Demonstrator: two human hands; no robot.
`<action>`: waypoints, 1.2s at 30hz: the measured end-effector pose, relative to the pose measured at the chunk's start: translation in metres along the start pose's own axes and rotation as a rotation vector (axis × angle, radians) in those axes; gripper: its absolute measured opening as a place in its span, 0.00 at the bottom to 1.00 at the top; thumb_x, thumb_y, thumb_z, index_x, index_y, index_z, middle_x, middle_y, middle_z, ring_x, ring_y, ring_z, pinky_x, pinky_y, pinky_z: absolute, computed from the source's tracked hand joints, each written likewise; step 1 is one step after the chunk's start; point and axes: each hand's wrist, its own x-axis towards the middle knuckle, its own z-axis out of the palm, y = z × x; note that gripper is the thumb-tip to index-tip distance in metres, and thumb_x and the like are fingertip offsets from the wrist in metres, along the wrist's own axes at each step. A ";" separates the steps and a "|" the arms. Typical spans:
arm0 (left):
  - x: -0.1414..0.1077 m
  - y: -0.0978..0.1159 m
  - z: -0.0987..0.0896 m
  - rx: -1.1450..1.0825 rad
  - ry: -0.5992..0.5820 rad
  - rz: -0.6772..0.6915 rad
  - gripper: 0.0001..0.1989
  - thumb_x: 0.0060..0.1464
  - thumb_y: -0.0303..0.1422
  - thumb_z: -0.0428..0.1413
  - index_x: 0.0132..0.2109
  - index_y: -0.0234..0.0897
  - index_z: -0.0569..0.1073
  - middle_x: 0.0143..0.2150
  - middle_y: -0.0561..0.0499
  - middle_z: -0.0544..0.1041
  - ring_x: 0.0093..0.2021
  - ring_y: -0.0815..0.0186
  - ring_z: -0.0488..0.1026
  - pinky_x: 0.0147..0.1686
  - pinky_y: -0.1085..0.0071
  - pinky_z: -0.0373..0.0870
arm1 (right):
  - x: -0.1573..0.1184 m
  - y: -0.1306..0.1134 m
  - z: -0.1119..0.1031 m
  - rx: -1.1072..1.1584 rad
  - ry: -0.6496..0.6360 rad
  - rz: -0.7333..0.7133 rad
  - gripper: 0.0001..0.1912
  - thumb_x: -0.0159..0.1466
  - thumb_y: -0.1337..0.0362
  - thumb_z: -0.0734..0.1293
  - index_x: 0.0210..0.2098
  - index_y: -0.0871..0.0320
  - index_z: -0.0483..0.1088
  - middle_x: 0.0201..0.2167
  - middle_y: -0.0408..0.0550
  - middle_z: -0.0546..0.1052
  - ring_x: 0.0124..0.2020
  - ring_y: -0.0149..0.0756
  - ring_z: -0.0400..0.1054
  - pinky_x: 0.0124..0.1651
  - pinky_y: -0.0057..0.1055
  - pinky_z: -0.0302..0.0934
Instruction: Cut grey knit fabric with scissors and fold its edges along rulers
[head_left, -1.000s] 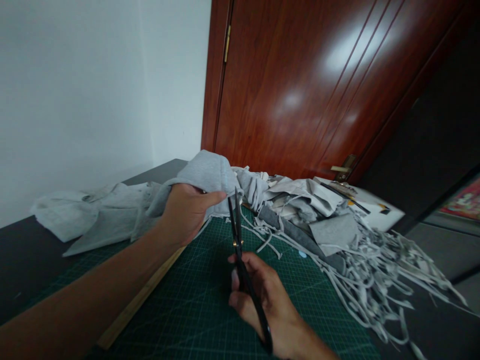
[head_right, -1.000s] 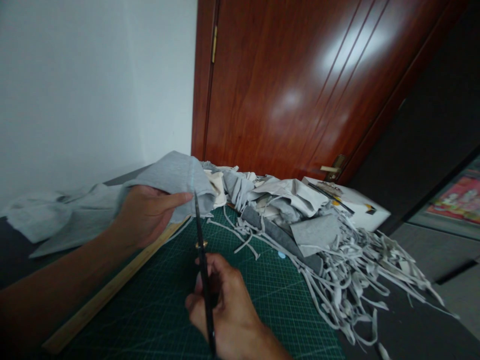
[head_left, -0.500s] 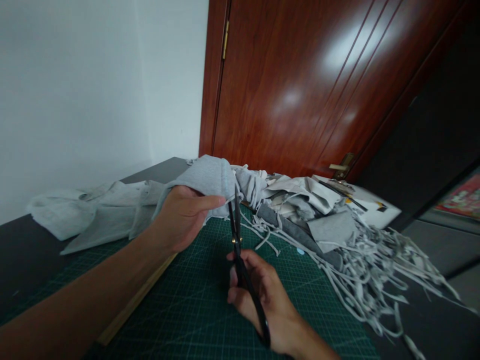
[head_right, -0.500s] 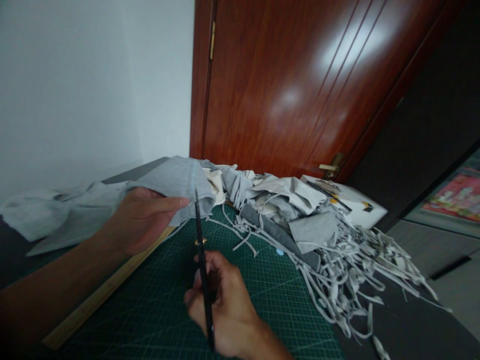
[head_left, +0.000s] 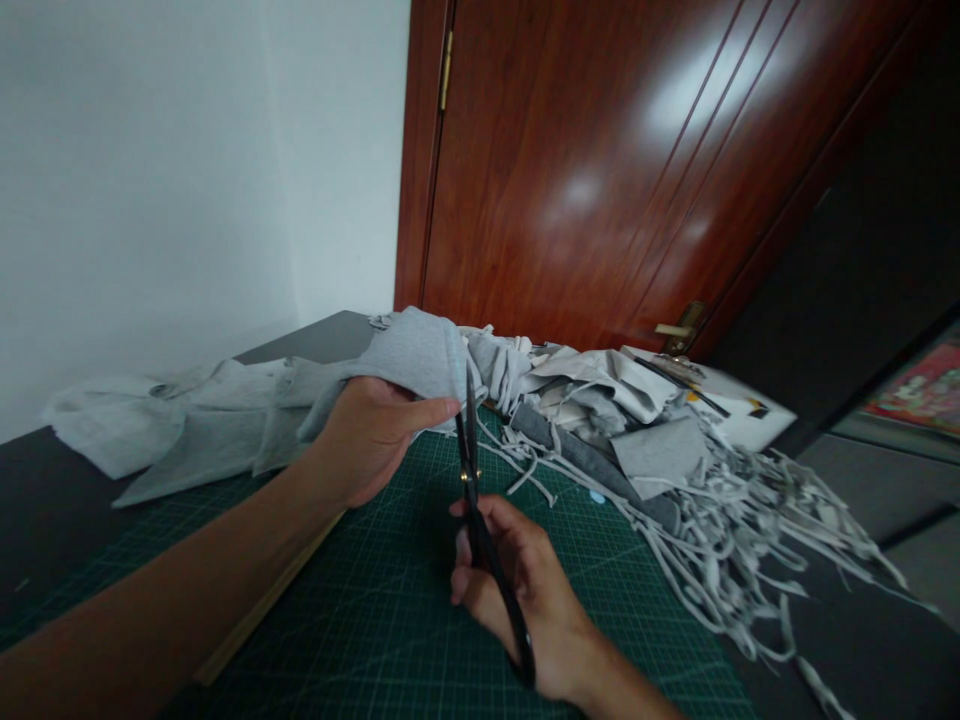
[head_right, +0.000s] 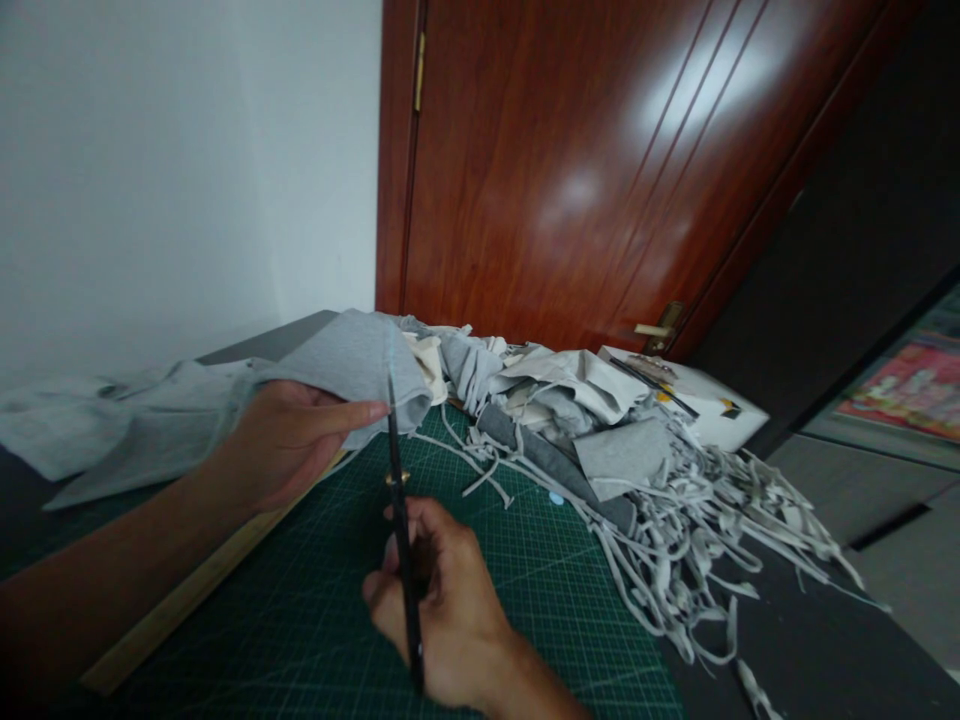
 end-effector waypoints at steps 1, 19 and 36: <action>-0.001 -0.001 0.000 0.006 0.006 0.000 0.26 0.40 0.20 0.70 0.50 0.35 0.83 0.41 0.50 0.87 0.56 0.52 0.81 0.69 0.53 0.66 | 0.000 0.001 0.000 -0.004 0.002 -0.014 0.18 0.59 0.63 0.76 0.47 0.54 0.72 0.30 0.35 0.69 0.29 0.30 0.63 0.34 0.30 0.58; -0.010 -0.014 0.006 -0.017 0.037 -0.032 0.25 0.38 0.20 0.69 0.47 0.37 0.84 0.36 0.50 0.87 0.59 0.51 0.81 0.71 0.52 0.64 | 0.000 0.005 -0.007 0.003 0.023 -0.045 0.23 0.61 0.56 0.77 0.53 0.56 0.72 0.31 0.36 0.69 0.29 0.31 0.63 0.34 0.31 0.58; -0.011 -0.020 0.005 -0.049 0.016 -0.033 0.29 0.40 0.20 0.68 0.53 0.37 0.84 0.39 0.51 0.88 0.57 0.52 0.82 0.70 0.55 0.68 | 0.001 0.007 -0.009 0.077 0.045 -0.049 0.25 0.58 0.55 0.83 0.48 0.57 0.75 0.29 0.35 0.69 0.26 0.28 0.60 0.28 0.25 0.58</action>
